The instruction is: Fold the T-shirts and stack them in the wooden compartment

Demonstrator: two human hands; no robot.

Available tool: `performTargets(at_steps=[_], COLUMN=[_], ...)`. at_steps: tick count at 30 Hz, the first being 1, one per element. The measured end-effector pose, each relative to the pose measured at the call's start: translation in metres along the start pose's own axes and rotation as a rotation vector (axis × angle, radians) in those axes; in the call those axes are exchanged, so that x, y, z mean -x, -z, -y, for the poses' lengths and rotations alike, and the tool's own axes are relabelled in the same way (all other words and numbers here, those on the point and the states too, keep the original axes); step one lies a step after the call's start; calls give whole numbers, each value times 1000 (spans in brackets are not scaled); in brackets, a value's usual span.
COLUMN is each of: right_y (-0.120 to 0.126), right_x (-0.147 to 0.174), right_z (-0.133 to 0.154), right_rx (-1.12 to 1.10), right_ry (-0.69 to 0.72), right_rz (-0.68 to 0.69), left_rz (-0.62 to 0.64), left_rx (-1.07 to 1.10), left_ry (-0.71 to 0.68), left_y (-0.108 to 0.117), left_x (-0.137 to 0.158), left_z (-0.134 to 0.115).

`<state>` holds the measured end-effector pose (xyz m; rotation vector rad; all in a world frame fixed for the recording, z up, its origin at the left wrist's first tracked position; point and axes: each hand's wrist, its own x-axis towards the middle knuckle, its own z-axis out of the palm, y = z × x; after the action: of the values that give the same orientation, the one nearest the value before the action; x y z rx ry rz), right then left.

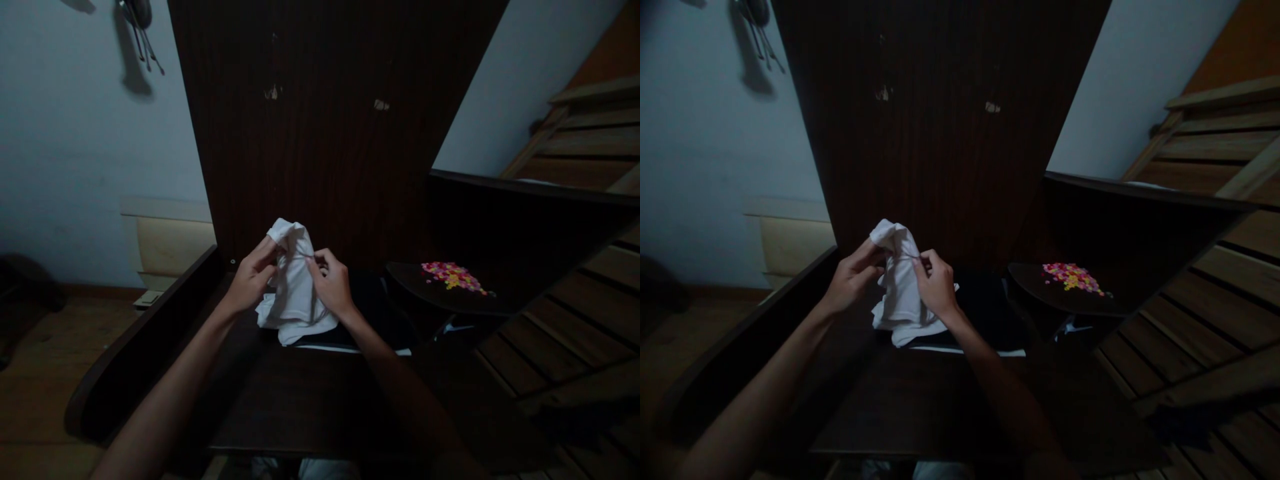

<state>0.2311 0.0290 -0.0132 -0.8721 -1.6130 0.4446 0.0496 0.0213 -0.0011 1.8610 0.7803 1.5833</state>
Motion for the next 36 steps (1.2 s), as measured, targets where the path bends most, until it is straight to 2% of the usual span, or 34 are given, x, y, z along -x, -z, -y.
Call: performTargets(at_steps=[3, 6, 8, 11, 13, 17, 20, 25, 30, 32, 34, 36], right_y=[10, 25, 37, 55, 69, 96, 111, 125, 126, 120, 108, 93], right_x=[-13, -23, -26, -28, -27, -23, -17, -5, 2, 5, 11, 18], right_z=[-10, -12, -11, -13, -19, -39, -55, -75, -84, -79, -67, -50], right_rx=[-118, -143, -106, 6, 105, 287, 358, 383, 264, 158, 45, -42], right_ry=[-37, -35, -20, -2, 2, -21, -69, -148, -251, -315, -349, -317], right_rz=[-141, -225, -254, -298, -354, -445, -408, -230, 72, 275, 567, 880], left_rz=[-50, -46, 73, 327, 408, 335, 263, 116, -234, -332, -371, -387], left_rx=[-370, -532, -540, -511, -480, -435, -394, -332, -350, -292, -196, -96], left_ry=[-129, -126, -45, 56, 78, 92, 127, 206, 264, 330, 383, 403], left_y=[8, 11, 9, 1, -4, -10, -10, -3, 11, 16, 18, 17], left_x=[4, 12, 19, 32, 39, 48, 47, 41, 38, 35, 30, 24], left_z=[5, 23, 41, 72, 88, 104, 107, 104, 95, 94, 93, 91])
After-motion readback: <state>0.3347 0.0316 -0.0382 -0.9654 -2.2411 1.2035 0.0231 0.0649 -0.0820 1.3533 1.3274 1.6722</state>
